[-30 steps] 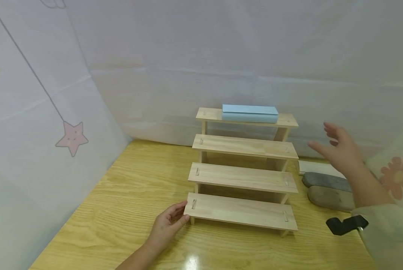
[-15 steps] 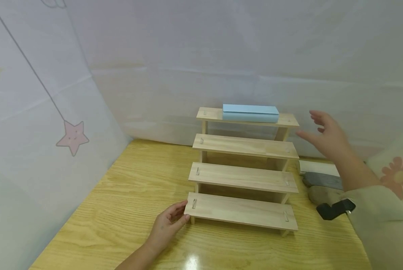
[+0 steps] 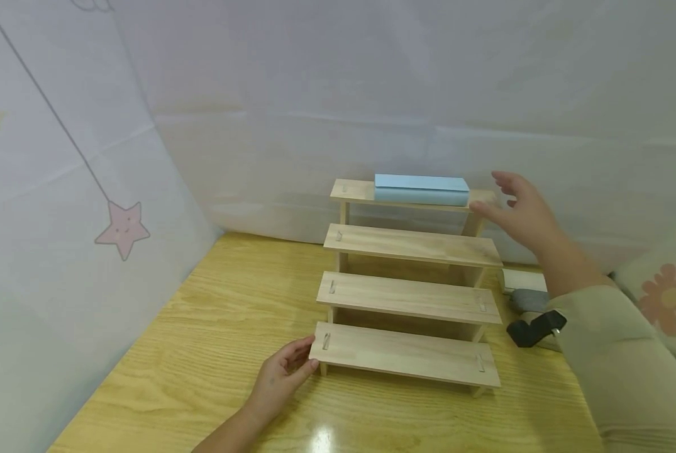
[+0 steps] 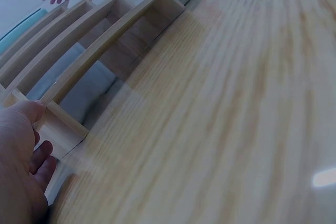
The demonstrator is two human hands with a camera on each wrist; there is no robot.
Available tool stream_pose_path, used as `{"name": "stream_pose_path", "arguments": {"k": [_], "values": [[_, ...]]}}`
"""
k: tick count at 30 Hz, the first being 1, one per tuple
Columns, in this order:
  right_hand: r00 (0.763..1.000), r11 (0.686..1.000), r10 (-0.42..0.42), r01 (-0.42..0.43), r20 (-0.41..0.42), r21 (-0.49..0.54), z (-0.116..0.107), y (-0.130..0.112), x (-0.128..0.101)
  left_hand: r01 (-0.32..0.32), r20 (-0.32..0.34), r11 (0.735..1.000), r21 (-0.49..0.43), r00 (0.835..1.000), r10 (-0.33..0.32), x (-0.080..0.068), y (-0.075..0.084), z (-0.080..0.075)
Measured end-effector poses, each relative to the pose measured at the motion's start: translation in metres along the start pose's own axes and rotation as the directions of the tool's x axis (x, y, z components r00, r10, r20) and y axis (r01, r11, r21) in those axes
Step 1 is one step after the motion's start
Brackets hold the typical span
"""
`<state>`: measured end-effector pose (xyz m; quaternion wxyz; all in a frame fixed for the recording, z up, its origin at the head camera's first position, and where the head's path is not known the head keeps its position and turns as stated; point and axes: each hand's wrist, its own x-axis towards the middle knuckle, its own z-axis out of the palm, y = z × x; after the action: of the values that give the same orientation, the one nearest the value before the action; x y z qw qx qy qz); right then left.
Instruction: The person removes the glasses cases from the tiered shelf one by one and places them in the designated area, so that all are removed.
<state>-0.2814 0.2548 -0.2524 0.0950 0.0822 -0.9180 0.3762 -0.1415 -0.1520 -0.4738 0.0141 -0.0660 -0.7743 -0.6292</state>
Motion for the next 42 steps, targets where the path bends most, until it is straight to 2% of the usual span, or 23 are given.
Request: {"name": "stream_pose_path", "arguments": {"k": [4,9,24,35,42], "values": [[1.0,0.999,-0.001,0.001,0.012,0.042,0.003,-0.006,0.006,-0.009,-0.005,1.0,0.015,1.0,0.009,-0.001,-0.001,0.0],[1.0,0.997,0.002,-0.004,0.017,0.079,0.006,-0.012,0.013,0.018,-0.008,1.0,0.012,1.0,-0.017,-0.001,-0.002,0.001],[0.999,0.999,0.014,-0.017,0.049,0.049,0.018,-0.028,0.028,0.025,-0.007,1.0,0.008,1.0,-0.025,-0.003,0.0,0.003],[0.997,1.0,0.007,-0.007,0.076,0.005,0.032,-0.034,0.039,0.032,-0.011,0.999,0.015,0.999,-0.032,-0.002,-0.001,0.004],[0.995,1.0,0.025,-0.027,0.097,0.016,0.038,-0.032,0.042,0.038,-0.007,0.999,0.011,0.999,-0.038,-0.002,-0.003,0.005]]}}
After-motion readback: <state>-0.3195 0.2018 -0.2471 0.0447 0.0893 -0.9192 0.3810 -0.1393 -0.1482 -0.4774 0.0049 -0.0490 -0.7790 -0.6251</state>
